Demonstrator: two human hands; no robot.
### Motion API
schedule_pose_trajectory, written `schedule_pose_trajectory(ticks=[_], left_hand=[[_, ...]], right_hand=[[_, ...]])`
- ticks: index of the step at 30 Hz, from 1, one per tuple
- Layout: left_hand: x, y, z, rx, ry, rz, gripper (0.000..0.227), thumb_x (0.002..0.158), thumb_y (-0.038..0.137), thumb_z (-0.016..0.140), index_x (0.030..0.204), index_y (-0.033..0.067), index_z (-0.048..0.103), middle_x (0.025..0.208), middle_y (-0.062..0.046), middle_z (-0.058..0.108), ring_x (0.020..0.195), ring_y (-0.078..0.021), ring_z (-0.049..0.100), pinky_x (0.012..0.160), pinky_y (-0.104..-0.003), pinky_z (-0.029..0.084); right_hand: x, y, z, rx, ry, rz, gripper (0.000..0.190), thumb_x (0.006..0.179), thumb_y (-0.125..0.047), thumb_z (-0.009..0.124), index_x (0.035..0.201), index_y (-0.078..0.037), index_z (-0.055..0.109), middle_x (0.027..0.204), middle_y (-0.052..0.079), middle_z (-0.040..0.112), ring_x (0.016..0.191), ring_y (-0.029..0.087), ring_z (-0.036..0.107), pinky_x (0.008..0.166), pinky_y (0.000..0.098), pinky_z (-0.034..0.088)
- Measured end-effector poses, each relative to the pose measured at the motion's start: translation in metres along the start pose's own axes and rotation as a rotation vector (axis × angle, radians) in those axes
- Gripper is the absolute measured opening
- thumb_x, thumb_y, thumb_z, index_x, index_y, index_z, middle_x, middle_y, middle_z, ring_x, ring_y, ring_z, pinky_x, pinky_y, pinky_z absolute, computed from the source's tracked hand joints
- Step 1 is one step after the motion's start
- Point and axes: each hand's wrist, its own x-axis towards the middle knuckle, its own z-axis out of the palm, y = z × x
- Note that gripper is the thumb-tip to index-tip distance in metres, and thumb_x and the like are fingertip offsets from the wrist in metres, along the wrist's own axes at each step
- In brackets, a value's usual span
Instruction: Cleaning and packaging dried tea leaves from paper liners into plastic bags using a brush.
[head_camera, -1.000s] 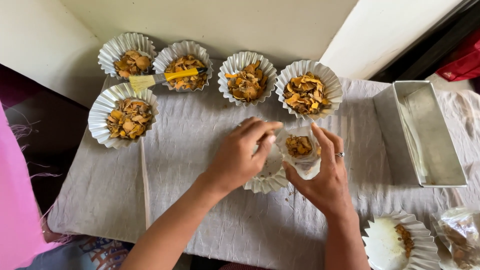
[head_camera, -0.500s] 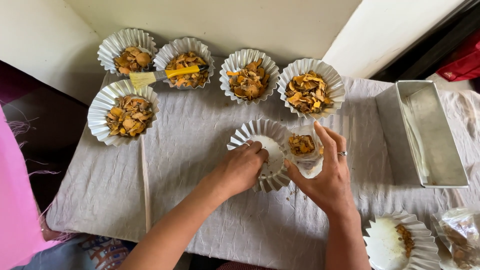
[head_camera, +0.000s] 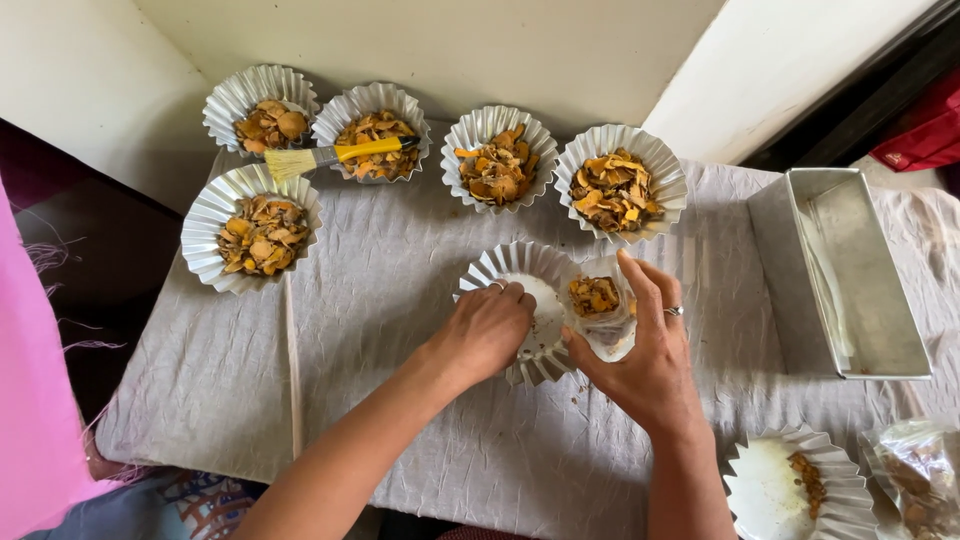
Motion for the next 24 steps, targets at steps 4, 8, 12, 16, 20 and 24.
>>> schedule_pose_trajectory(ticks=[4, 8, 12, 16, 20, 24], left_hand=[[-0.001, -0.001, 0.012, 0.058, -0.005, -0.03, 0.017, 0.068, -0.008, 0.067, 0.083, -0.0006, 0.067, 0.074, -0.015, 0.062, 0.068, -0.0332, 0.066, 0.054, -0.039, 0.056], [0.001, -0.006, 0.02, 0.026, -0.027, -0.093, 0.025, 0.064, -0.003, 0.072, 0.087, 0.0008, 0.064, 0.079, -0.015, 0.063, 0.072, -0.0349, 0.068, 0.056, -0.044, 0.056], [0.003, 0.002, -0.05, -0.154, -0.051, -0.173, 0.022, 0.091, 0.008, 0.049, 0.106, -0.0029, 0.061, 0.102, -0.023, 0.063, 0.091, -0.0434, 0.069, 0.07, -0.048, 0.057], [0.007, 0.028, -0.106, -0.469, 0.091, -0.154, 0.042, 0.105, 0.031, 0.034, 0.116, 0.0009, 0.06, 0.108, -0.013, 0.059, 0.067, -0.0196, 0.062, 0.048, -0.027, 0.057], [0.002, 0.042, -0.131, -0.56, -0.111, -0.219, 0.094, 0.083, 0.073, 0.029, 0.142, 0.0045, 0.052, 0.157, -0.026, 0.032, 0.108, -0.0405, 0.067, 0.071, -0.055, 0.067], [-0.003, 0.037, -0.11, -0.808, -0.104, -0.102, 0.087, 0.087, 0.063, 0.05, 0.15, 0.0016, 0.044, 0.144, -0.023, 0.056, 0.119, -0.0337, 0.066, 0.101, -0.047, 0.052]], right_hand=[[-0.002, -0.002, 0.0, -0.02, -0.035, 0.024, 0.095, 0.067, -0.029, 0.09, 0.151, -0.013, 0.047, 0.137, 0.014, 0.05, 0.125, 0.041, 0.058, 0.095, 0.0593, 0.053], [-0.002, -0.004, 0.002, -0.035, -0.047, 0.019, 0.095, 0.067, -0.029, 0.09, 0.151, -0.013, 0.047, 0.137, 0.014, 0.05, 0.124, 0.041, 0.059, 0.094, 0.0591, 0.054], [-0.004, -0.001, 0.004, -0.046, -0.036, 0.005, 0.095, 0.067, -0.027, 0.091, 0.151, -0.014, 0.048, 0.137, 0.012, 0.051, 0.124, 0.04, 0.059, 0.094, 0.0564, 0.054], [-0.004, -0.003, 0.001, -0.008, -0.148, -0.094, 0.092, 0.076, -0.027, 0.083, 0.154, -0.009, 0.037, 0.14, 0.015, 0.045, 0.122, 0.029, 0.055, 0.088, 0.0438, 0.058], [-0.007, 0.004, 0.003, 0.048, -0.097, -0.136, 0.095, 0.072, -0.016, 0.084, 0.154, -0.006, 0.036, 0.141, 0.018, 0.042, 0.127, 0.032, 0.055, 0.093, 0.0417, 0.061], [-0.008, 0.008, 0.005, -0.018, -0.021, -0.233, 0.087, 0.078, -0.017, 0.079, 0.154, -0.005, 0.038, 0.142, 0.019, 0.045, 0.13, 0.033, 0.052, 0.092, 0.0457, 0.057]])
